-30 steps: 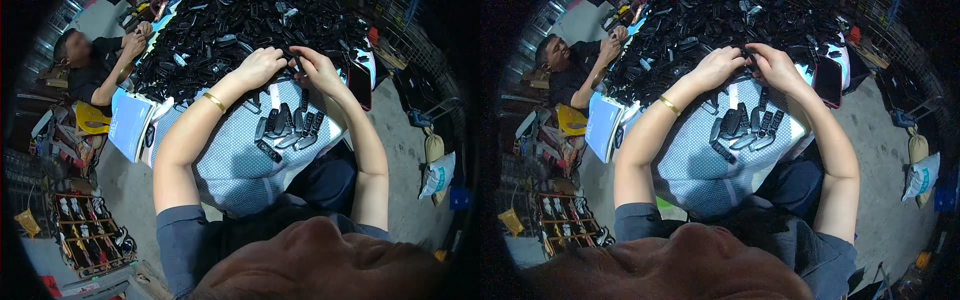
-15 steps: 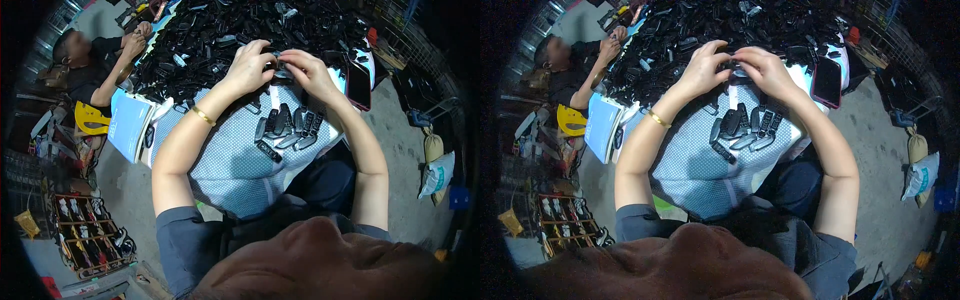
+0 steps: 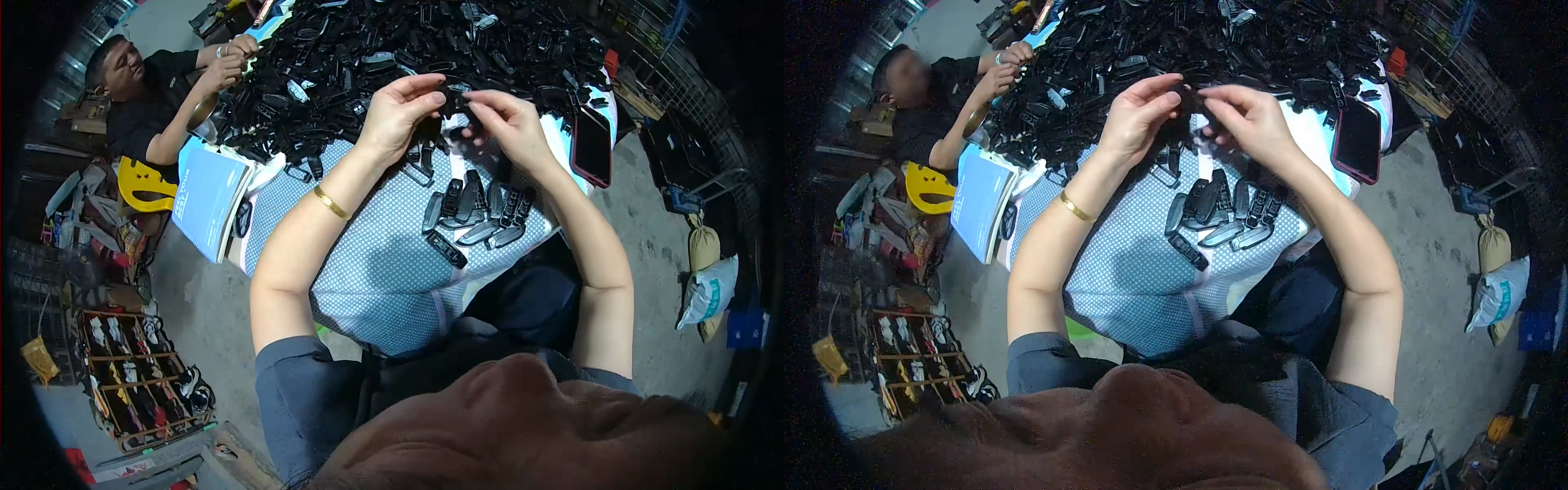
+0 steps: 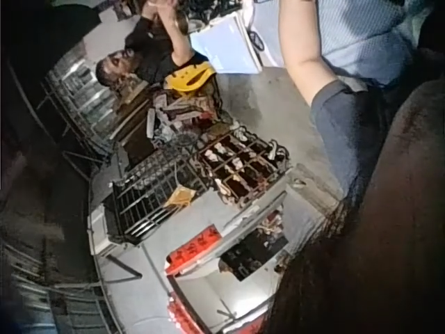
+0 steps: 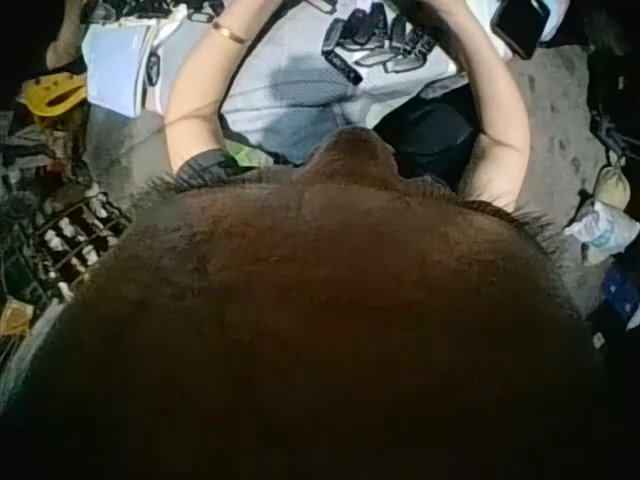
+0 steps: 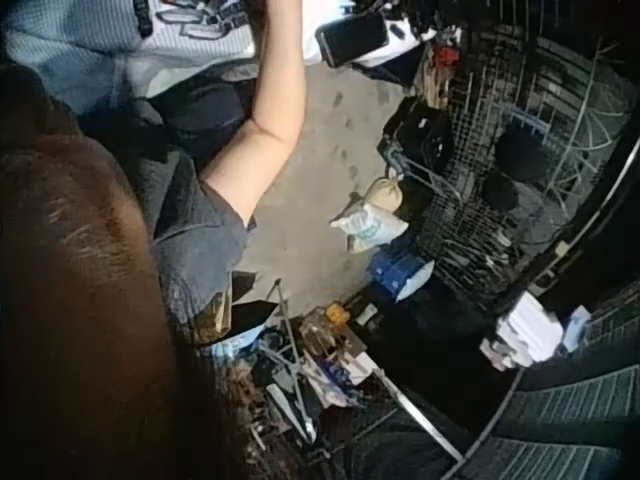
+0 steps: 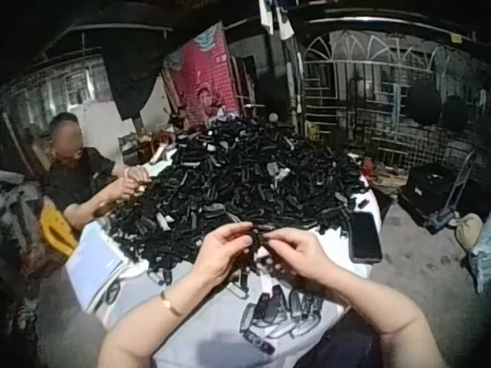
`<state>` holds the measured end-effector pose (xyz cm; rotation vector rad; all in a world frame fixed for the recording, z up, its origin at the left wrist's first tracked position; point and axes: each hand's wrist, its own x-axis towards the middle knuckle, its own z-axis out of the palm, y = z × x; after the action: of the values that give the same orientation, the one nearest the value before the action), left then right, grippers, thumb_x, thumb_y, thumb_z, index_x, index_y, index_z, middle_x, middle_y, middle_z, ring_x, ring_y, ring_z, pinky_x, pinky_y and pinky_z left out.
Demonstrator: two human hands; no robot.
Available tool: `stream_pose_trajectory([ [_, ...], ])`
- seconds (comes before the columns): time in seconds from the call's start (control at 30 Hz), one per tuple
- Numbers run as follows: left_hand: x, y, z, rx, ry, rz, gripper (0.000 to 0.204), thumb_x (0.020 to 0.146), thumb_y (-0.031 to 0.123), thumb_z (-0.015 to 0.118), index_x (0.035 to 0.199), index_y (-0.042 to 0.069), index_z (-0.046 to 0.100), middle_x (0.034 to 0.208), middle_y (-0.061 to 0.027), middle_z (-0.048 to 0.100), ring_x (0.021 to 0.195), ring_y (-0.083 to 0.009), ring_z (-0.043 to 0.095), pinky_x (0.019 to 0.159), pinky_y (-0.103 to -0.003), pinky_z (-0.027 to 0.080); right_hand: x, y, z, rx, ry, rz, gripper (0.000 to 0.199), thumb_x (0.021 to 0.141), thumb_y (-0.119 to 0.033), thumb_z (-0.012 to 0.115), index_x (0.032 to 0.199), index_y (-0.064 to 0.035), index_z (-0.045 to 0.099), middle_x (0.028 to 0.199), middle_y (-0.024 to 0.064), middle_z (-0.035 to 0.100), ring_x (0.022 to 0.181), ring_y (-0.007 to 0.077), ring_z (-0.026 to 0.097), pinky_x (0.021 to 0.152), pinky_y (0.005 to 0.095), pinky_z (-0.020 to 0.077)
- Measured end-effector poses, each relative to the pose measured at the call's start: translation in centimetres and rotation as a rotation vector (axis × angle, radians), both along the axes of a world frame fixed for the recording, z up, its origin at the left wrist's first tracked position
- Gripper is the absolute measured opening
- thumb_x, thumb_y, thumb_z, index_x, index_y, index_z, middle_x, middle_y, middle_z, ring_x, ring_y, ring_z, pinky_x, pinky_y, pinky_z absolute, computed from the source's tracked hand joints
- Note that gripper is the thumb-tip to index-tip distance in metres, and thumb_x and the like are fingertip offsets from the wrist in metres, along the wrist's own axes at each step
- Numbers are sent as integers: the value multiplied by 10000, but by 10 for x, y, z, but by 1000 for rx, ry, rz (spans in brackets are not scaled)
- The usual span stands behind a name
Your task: Inspecting and assembling black plastic hardware components on a workbench.
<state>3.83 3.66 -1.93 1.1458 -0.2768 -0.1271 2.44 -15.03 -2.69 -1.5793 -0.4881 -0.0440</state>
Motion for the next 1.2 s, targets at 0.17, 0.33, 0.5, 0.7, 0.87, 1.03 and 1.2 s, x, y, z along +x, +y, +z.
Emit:
stream_pose_trajectory([
  [0.17, -10, -5, 5, 267, -226, 38, 306, 785, -8, 617, 1089, 12, 586, 943, -69, 632, 790, -120, 603, 737, -236, 501, -2, 2, 3, -54, -161, -85, 210, 870, -94, 546, 1048, 1, 606, 887, 38, 620, 688, 103, 620, 515, 185, 480],
  [0.33, -14, -10, 3, 142, -151, 40, 283, 767, 12, 647, 1048, 0, 612, 929, -75, 642, 826, -119, 604, 754, -228, 489, -4, 8, 3, -240, -577, -281, 170, 830, -38, 567, 981, 17, 621, 860, 82, 620, 652, 123, 596, 523, 215, 466],
  [0.5, -16, -14, -1, 78, -75, 62, 291, 775, 20, 642, 1062, -5, 604, 951, -78, 640, 833, -119, 603, 768, -233, 490, -5, 8, 3, -320, -736, -338, 144, 802, -3, 577, 938, 27, 612, 862, 121, 606, 673, 167, 601, 551, 247, 465],
  [0.7, -22, -18, 3, 114, -101, 95, 326, 832, 36, 584, 1152, -7, 542, 1022, -96, 617, 892, -143, 596, 806, -244, 486, -13, 15, 4, -304, -543, -299, 270, 813, -111, 620, 1047, 4, 549, 900, 91, 601, 716, 134, 594, 572, 237, 478],
  [0.87, -21, -13, 11, 99, -190, -62, 318, 887, 108, 523, 1182, -12, 514, 1100, -128, 594, 988, -174, 570, 884, -289, 449, -9, 8, 8, -210, -97, -21, 358, 792, -273, 652, 997, 13, 585, 798, 126, 641, 639, 170, 616, 551, 264, 474],
  [1.03, -19, -9, 13, 94, -193, -158, 258, 858, 82, 551, 1095, -14, 584, 1014, -100, 629, 951, -151, 577, 873, -263, 440, -20, 6, 12, -438, -390, -169, 234, 781, -185, 665, 851, 33, 623, 676, 86, 602, 595, 129, 567, 528, 257, 433],
  [1.2, -22, -10, 10, 117, -240, -122, 221, 855, 66, 543, 1051, -10, 611, 952, -89, 644, 894, -152, 595, 835, -260, 458, -21, 8, 5, -453, -560, -245, 224, 750, -160, 680, 842, 34, 619, 715, 130, 615, 609, 199, 587, 559, 289, 450],
])
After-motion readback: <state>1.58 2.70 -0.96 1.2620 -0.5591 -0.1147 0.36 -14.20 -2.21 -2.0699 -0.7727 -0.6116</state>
